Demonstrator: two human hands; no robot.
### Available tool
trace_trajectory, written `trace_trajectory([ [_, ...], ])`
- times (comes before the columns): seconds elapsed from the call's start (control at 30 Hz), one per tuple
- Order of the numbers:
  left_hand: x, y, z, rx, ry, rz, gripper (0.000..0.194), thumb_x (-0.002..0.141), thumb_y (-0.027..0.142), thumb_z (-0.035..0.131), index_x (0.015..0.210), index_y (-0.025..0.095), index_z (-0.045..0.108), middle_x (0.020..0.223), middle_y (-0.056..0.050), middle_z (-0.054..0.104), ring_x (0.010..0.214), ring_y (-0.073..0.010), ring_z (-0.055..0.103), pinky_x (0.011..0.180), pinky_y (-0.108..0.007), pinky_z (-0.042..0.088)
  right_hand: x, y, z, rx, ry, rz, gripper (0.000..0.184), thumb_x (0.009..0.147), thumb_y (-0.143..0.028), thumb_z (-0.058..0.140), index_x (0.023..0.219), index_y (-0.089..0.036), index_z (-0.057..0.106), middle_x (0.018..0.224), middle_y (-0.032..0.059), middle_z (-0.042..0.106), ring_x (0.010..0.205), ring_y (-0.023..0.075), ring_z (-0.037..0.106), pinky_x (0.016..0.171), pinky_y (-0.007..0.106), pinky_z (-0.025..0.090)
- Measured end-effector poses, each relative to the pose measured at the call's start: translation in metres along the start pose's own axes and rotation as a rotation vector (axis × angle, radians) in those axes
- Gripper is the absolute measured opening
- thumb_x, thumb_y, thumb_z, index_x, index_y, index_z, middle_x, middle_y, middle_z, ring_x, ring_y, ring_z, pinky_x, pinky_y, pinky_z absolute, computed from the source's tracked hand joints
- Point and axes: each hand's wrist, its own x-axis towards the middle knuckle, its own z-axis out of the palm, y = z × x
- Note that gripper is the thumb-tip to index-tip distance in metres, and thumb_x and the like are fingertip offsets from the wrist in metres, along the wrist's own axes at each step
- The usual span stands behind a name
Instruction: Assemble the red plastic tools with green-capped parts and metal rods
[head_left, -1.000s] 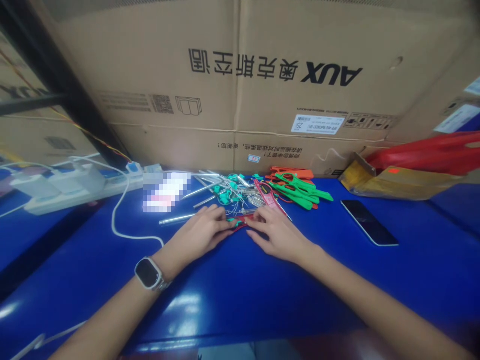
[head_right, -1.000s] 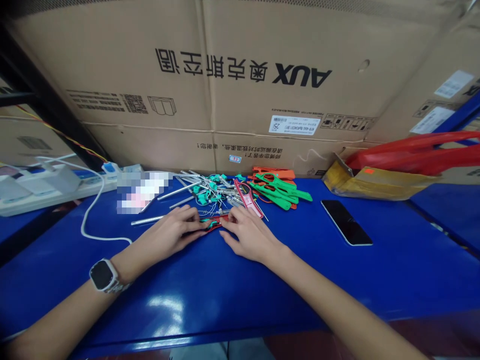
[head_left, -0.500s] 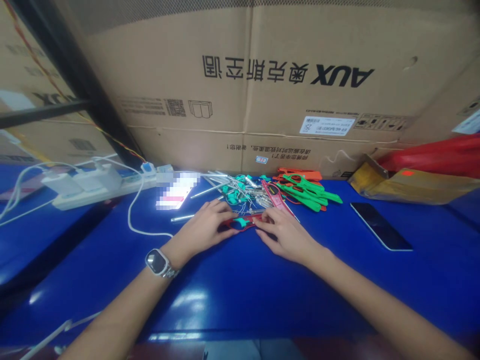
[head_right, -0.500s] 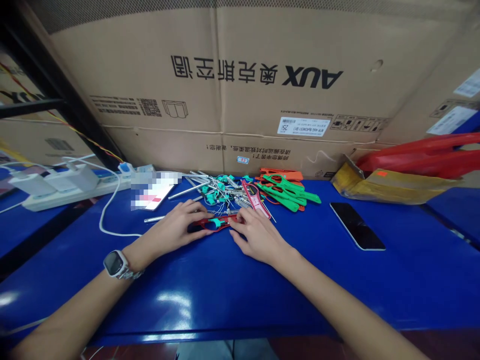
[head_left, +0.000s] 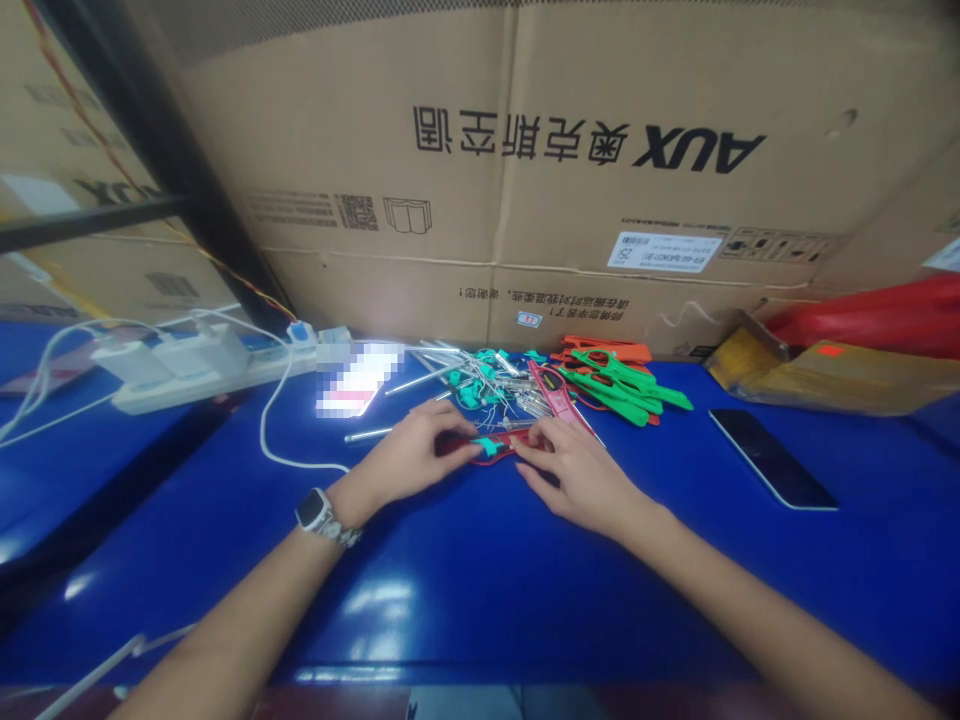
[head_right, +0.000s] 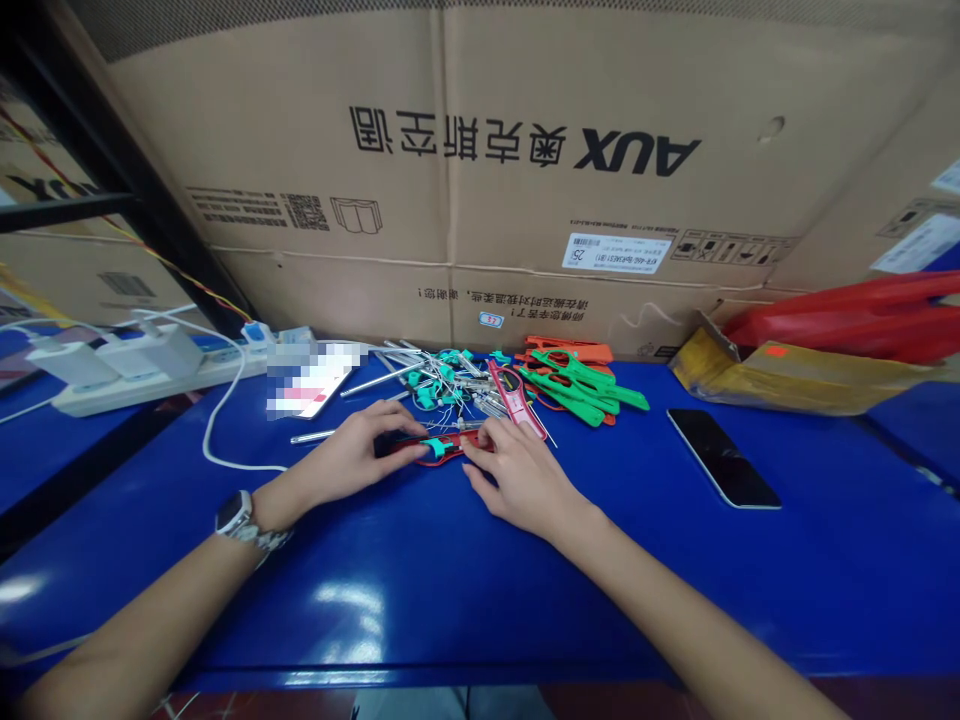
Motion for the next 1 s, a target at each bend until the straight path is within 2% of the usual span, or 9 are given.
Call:
trace_trajectory([
  [0.1,0.000,-0.002,0.000,-0.043,-0.006,-0.031,0.017,0.094,0.026,0.056,0.097,0.019,0.072,0.095,-0.006,0.068,0.092,-0.0200,0.061,0.086,-0.037,0.050,-0.001,0.000,0.000,-0.001,-0.004,0.004,0.031,0.096,-0.030,0.053,0.119,-0.020,0.071,0.097,0.0103,0.060,0.090,0.0230,0.056,0.080,0.040,0.050],
  [0.2,0.000,-0.004,0.000,-0.027,-0.020,-0.027,0.017,0.093,0.021,0.056,0.100,0.019,0.072,0.097,-0.006,0.068,0.093,-0.0204,0.062,0.086,-0.037,0.051,-0.001,0.000,0.000,0.002,-0.005,0.007,0.032,0.096,-0.030,0.053,0.120,-0.019,0.070,0.098,0.0106,0.060,0.090,0.0232,0.056,0.080,0.041,0.051],
  [0.53,0.001,-0.005,0.003,-0.041,0.024,0.020,0.020,0.095,0.020,0.053,0.100,0.017,0.072,0.095,-0.007,0.067,0.090,-0.0192,0.062,0.082,-0.035,0.052,0.000,0.000,0.001,0.012,-0.009,0.011,0.031,0.096,-0.030,0.053,0.120,-0.019,0.070,0.098,0.0102,0.059,0.091,0.0231,0.057,0.080,0.041,0.052],
  [0.63,-0.001,-0.006,0.001,-0.028,-0.004,0.025,0.021,0.095,0.020,0.053,0.100,0.018,0.073,0.094,-0.007,0.066,0.089,-0.0191,0.061,0.082,-0.034,0.051,0.000,0.000,0.000,0.019,-0.016,0.014,0.031,0.096,-0.030,0.053,0.119,-0.019,0.070,0.098,0.0104,0.059,0.091,0.0231,0.057,0.080,0.041,0.052],
  [0.77,-0.003,-0.003,-0.004,0.101,-0.072,0.061,0.025,0.095,0.018,0.051,0.100,0.020,0.075,0.096,-0.008,0.065,0.091,-0.0205,0.060,0.084,-0.036,0.050,0.000,0.000,0.000,0.033,-0.002,0.014,0.030,0.095,-0.029,0.054,0.119,-0.021,0.071,0.096,0.0102,0.059,0.090,0.0233,0.057,0.079,0.040,0.052],
  [0.9,-0.005,0.007,-0.007,0.221,-0.135,0.072,0.034,0.086,0.008,0.050,0.108,0.019,0.074,0.103,-0.009,0.065,0.095,-0.0227,0.058,0.090,-0.039,0.049,0.000,0.000,0.000,0.040,-0.002,0.008,0.030,0.095,-0.029,0.055,0.120,-0.022,0.070,0.097,0.0105,0.059,0.089,0.0227,0.058,0.078,0.039,0.052],
  [1.0,-0.007,0.010,-0.010,0.252,-0.154,0.051,0.039,0.081,0.008,0.051,0.112,0.019,0.073,0.112,-0.009,0.063,0.102,-0.0247,0.056,0.097,-0.043,0.046,0.000,0.000,0.000,0.023,-0.008,0.008,0.031,0.095,-0.030,0.055,0.121,-0.022,0.070,0.098,0.0106,0.059,0.089,0.0228,0.058,0.079,0.039,0.052],
])
